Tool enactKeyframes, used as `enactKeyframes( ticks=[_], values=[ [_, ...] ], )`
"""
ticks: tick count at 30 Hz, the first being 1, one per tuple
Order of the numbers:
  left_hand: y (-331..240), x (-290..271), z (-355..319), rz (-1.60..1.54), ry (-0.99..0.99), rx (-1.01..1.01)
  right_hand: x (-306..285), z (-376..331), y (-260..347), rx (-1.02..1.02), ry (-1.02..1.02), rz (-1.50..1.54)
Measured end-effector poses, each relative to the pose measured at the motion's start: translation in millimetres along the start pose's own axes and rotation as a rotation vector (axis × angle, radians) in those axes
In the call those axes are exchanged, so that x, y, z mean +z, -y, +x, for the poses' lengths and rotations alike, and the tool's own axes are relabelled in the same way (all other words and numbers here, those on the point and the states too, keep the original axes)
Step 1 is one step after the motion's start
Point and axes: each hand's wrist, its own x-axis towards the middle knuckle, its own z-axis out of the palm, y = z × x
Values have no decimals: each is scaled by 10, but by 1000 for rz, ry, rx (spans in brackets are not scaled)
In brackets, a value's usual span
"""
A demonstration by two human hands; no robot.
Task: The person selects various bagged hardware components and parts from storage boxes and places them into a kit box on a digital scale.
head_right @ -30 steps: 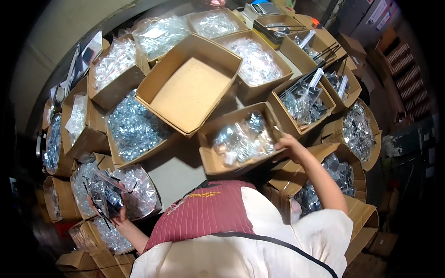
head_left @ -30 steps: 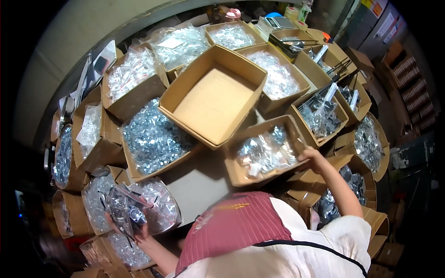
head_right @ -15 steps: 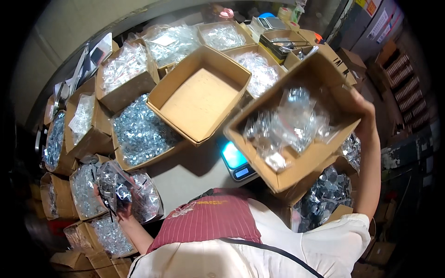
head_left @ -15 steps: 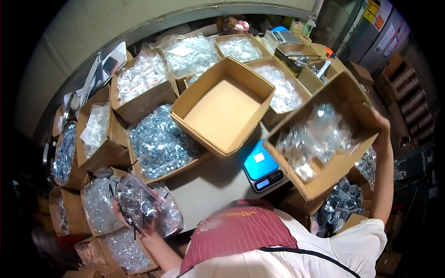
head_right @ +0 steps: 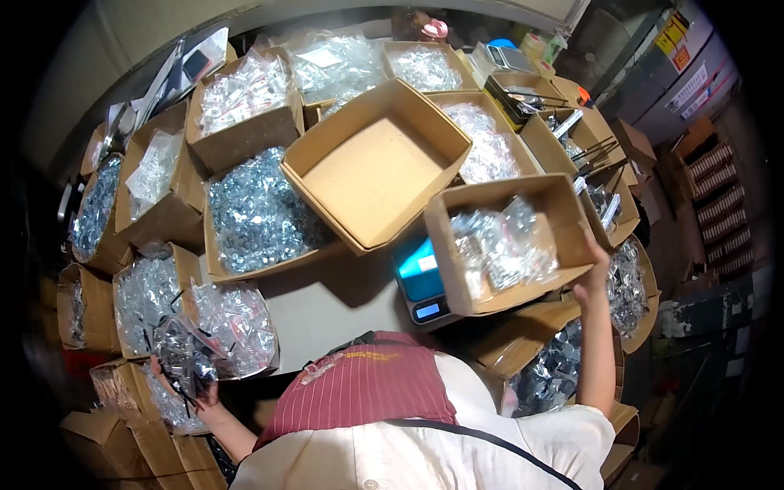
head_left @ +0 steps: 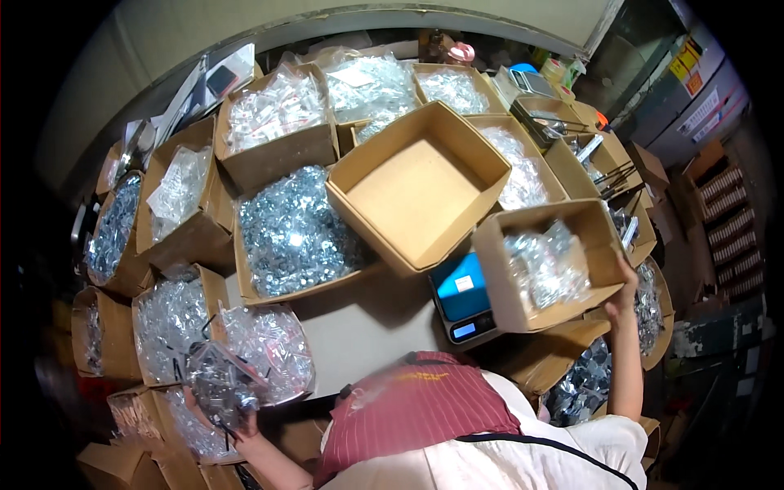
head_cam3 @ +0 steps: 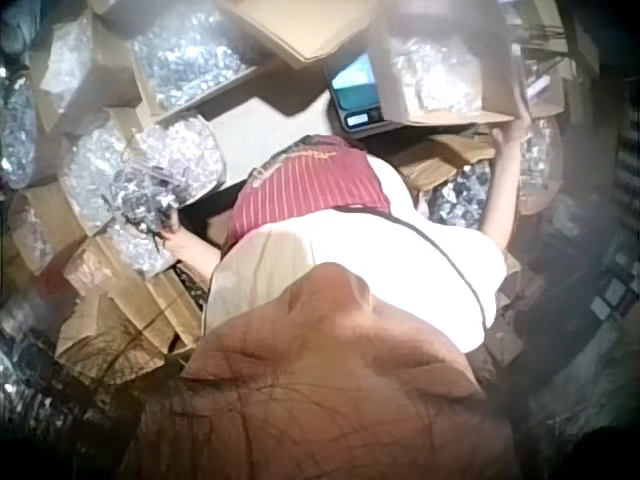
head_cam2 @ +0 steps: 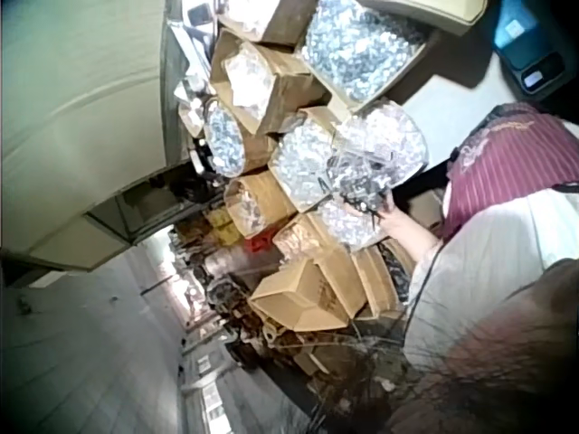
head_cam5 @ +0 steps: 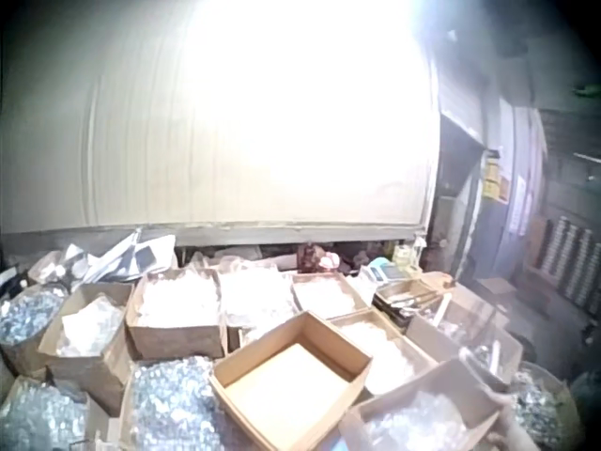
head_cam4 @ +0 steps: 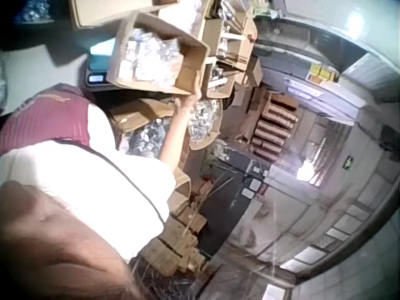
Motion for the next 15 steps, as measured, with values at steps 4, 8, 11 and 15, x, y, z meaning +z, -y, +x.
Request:
enactKeyframes(
  ticks=[4, 8, 11, 15],
  values=[
    [-147, -202, 46, -170, 231, -101, 201, -181, -494, 217, -130, -89],
    [-37, 65, 164, -240, 394, -261, 395, -108, -938, 360, -127, -238],
    [95, 205, 272, -66, 184, -77, 541, 21, -1201, 396, 12, -186],
    [231, 430, 256, 6, 12, -42, 480, 233, -1280, 473, -4, -384]
  ],
)
